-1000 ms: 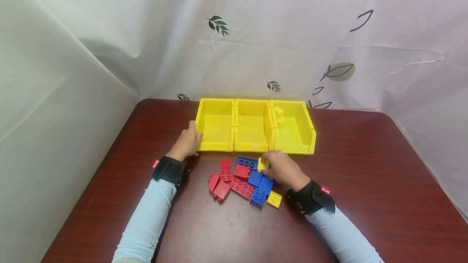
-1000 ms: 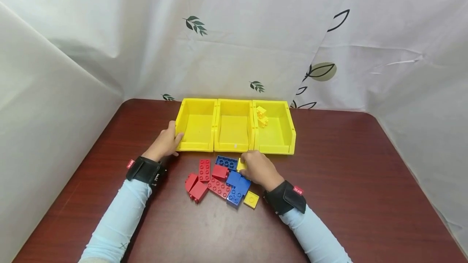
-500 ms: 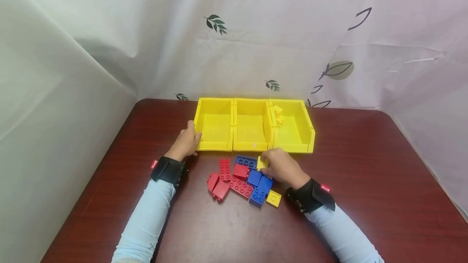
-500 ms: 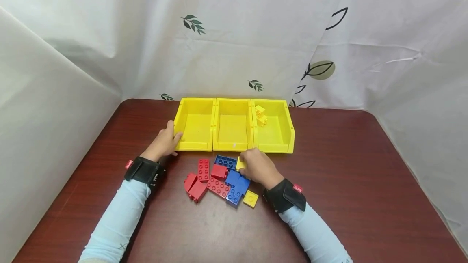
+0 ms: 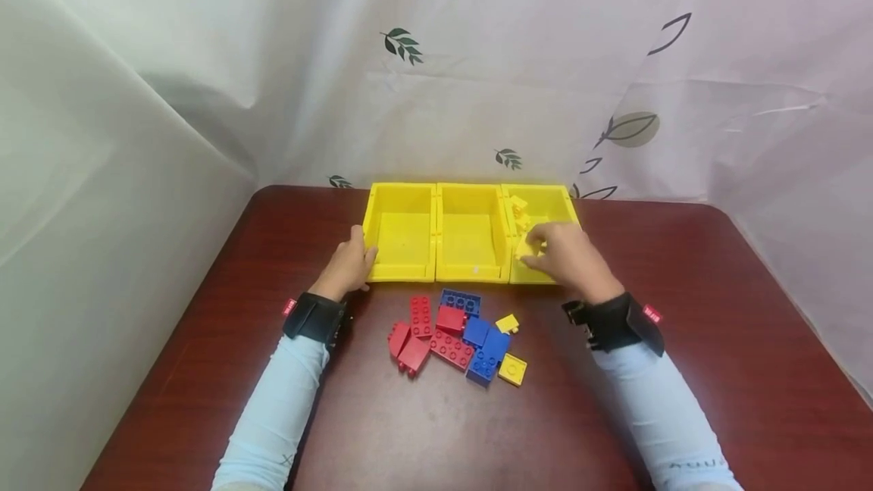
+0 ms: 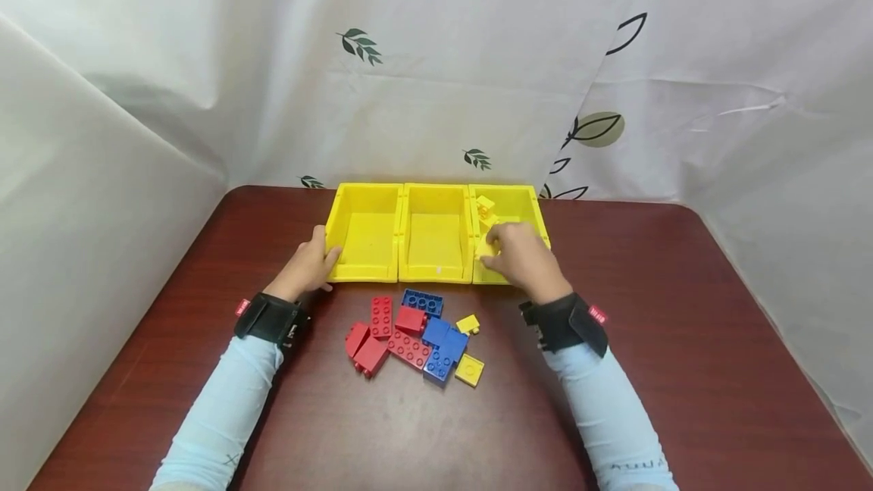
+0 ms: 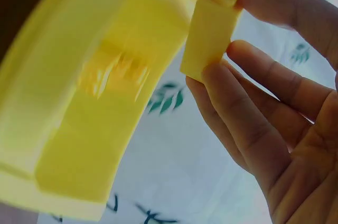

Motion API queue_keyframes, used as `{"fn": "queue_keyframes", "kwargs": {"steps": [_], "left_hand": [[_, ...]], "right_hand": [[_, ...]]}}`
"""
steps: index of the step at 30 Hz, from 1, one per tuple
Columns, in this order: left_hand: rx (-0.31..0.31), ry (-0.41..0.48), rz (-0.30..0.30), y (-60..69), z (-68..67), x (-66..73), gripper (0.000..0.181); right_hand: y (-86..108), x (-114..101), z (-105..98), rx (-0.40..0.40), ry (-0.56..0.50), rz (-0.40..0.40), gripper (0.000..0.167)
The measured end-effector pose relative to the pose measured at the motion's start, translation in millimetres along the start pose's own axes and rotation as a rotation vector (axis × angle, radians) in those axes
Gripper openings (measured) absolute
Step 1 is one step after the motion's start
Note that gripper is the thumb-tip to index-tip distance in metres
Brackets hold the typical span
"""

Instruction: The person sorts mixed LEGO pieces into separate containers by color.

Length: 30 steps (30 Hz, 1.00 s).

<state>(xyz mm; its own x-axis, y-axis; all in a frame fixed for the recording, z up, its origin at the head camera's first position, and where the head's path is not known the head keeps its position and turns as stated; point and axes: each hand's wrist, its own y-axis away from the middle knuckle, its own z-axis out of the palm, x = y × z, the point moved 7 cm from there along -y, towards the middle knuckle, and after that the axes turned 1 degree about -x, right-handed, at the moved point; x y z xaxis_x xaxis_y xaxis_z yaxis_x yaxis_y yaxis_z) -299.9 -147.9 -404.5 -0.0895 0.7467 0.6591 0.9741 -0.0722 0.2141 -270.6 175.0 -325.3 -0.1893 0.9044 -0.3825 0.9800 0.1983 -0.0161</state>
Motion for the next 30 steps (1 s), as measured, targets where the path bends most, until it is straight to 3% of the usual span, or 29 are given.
{"fn": "queue_keyframes", "kwargs": {"steps": [5, 13, 22, 30], "left_hand": [[0.010, 0.004, 0.001, 0.5, -1.1, -2.8, 0.046], [-0.005, 0.000, 0.001, -0.7, 0.1, -2.8, 0.047], [0.006, 0.005, 0.018, -3.1, -1.2, 0.9, 0.048], [0.002, 0.001, 0.019, -1.4, -0.3, -1.4, 0.048]], "right_hand": [[-32.3, 18, -8, -0.025, 0.021, 0.060, 0.034], [-70.2, 25, 10, -0.155, 0.049, 0.054, 0.016], [-87.0, 33, 34, -0.239, 0.153, 0.040, 0.013], [-91.1, 33, 41, -0.246, 0.169, 0.055, 0.014]]}}
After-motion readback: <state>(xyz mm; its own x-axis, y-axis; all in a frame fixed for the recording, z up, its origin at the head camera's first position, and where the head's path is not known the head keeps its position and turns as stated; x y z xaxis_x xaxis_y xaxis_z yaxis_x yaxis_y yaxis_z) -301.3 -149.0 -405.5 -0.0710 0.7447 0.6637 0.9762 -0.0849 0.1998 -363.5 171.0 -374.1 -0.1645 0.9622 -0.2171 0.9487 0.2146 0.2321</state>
